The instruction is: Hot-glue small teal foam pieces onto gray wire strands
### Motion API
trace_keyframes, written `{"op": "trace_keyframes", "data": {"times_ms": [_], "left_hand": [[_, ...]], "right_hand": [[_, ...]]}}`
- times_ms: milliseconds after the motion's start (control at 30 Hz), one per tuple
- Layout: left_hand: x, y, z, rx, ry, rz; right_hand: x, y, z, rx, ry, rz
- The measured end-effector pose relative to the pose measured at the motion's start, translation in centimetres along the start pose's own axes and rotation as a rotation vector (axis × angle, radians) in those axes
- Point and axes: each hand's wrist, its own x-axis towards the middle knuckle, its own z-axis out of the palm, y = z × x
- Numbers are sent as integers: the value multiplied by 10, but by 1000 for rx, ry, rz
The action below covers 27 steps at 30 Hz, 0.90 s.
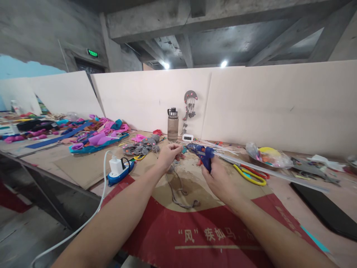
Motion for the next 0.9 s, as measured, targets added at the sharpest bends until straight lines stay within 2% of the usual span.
{"op": "trace_keyframes", "data": {"times_ms": [900], "left_hand": [[2,-2,0,12,-21,-10]], "right_hand": [[0,-2,0,16,-13,1]]}}
